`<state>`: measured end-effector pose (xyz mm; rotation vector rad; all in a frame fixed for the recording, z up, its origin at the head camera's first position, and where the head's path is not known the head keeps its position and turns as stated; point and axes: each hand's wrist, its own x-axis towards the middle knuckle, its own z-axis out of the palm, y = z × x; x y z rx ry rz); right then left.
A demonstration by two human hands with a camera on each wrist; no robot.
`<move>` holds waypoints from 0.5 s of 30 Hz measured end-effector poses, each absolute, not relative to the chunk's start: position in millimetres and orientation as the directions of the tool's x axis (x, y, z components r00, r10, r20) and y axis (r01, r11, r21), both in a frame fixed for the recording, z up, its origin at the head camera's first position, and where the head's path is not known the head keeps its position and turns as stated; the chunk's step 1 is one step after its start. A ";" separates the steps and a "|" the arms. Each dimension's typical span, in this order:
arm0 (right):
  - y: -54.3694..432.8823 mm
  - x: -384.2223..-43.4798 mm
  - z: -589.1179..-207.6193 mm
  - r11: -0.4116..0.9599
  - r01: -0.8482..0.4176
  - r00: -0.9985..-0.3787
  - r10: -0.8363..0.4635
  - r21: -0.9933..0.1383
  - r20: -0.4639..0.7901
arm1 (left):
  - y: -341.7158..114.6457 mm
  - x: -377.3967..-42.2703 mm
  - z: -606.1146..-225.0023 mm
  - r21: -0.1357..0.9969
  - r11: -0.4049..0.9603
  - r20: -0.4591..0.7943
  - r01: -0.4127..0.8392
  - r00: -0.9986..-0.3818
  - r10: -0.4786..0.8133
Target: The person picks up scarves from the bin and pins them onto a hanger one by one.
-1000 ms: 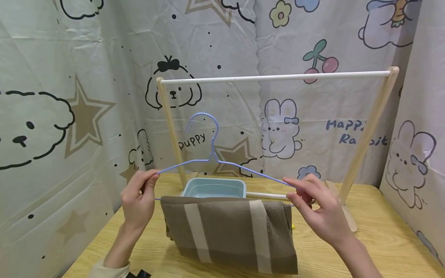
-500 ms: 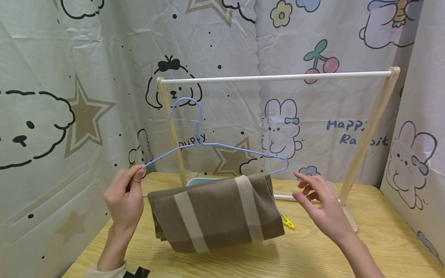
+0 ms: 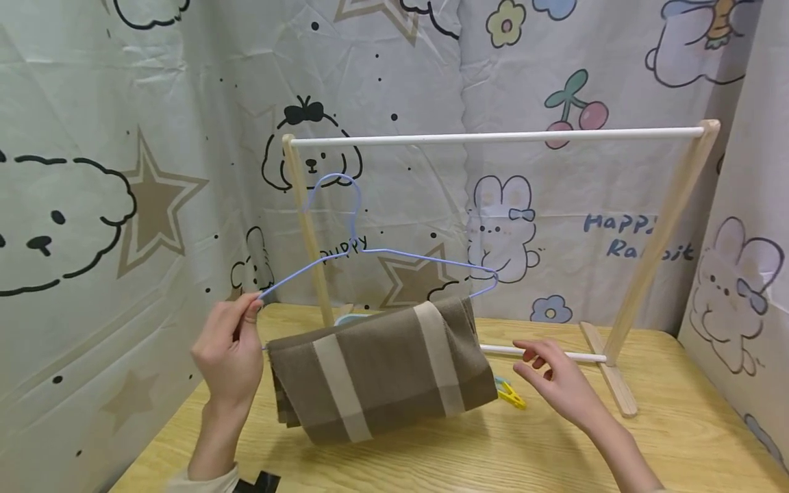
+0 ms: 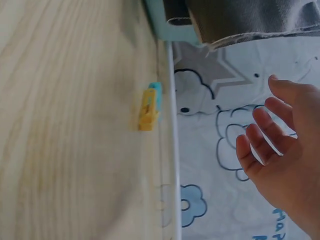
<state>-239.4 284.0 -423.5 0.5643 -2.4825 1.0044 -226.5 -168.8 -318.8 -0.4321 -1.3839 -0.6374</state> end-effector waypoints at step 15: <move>282.2 -255.6 -464.1 0.700 -0.416 -0.906 -0.263 -0.580 0.332 | -173.0 -235.9 -330.5 0.095 0.770 0.992 0.631 0.003 -0.126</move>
